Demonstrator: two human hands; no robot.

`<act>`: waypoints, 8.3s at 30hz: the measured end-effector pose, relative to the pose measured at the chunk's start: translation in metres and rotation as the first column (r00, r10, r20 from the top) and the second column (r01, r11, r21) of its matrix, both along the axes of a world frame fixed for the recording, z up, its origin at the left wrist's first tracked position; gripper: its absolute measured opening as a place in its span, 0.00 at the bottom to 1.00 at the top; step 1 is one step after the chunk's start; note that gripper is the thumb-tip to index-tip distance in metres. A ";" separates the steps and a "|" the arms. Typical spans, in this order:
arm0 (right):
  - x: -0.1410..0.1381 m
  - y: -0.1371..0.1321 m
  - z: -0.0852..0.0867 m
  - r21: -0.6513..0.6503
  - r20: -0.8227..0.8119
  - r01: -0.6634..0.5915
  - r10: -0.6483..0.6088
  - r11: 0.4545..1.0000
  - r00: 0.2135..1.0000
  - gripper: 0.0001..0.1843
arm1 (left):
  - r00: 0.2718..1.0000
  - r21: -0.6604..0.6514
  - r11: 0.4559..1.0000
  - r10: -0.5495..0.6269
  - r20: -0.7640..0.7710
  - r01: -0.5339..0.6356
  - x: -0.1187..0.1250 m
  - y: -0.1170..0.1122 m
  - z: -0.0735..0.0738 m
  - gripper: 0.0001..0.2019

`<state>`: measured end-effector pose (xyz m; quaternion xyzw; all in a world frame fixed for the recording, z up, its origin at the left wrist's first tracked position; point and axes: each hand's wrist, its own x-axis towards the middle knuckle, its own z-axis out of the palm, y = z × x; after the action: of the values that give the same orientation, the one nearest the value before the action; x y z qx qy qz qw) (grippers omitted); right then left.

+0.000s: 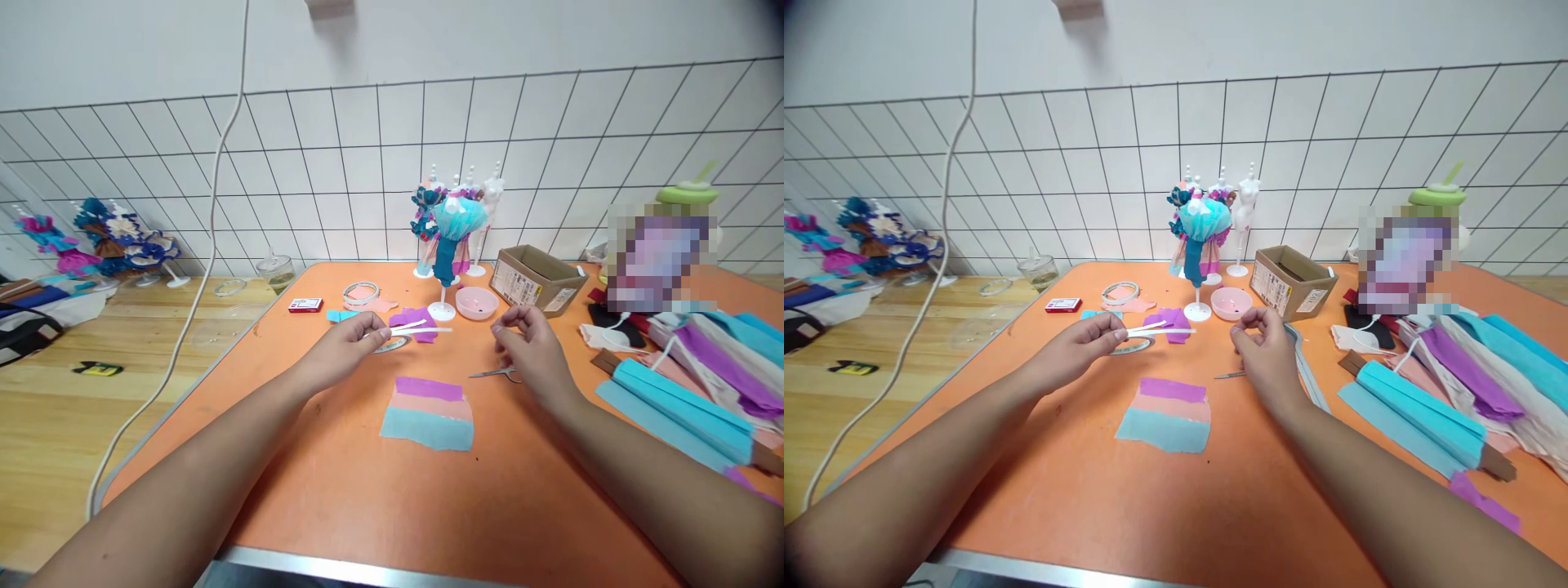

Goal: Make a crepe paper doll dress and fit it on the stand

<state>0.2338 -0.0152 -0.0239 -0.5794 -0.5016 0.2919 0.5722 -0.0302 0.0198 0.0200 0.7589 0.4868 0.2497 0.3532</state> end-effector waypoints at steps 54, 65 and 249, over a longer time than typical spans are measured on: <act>-0.038 -0.047 0.009 0.424 0.710 -0.568 0.131 0.705 0.692 0.07 | 0.939 0.149 0.935 0.336 -0.078 -0.322 -0.015 0.024 -0.012 0.12; -0.014 -0.017 0.007 -0.242 0.323 -0.418 0.479 0.875 0.816 0.13 | 0.674 0.306 0.947 0.288 -0.680 -0.096 -0.032 0.031 -0.019 0.21; -0.020 -0.009 -0.005 -0.510 0.665 -0.138 0.491 0.849 0.563 0.17 | 0.678 0.413 0.562 -0.420 -0.604 0.717 0.021 -0.005 -0.051 0.15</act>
<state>0.2140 -0.0238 -0.0287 -0.6496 -0.7235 0.2093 0.1038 -0.0091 0.0149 -0.0307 0.9829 0.1609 0.0854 0.0252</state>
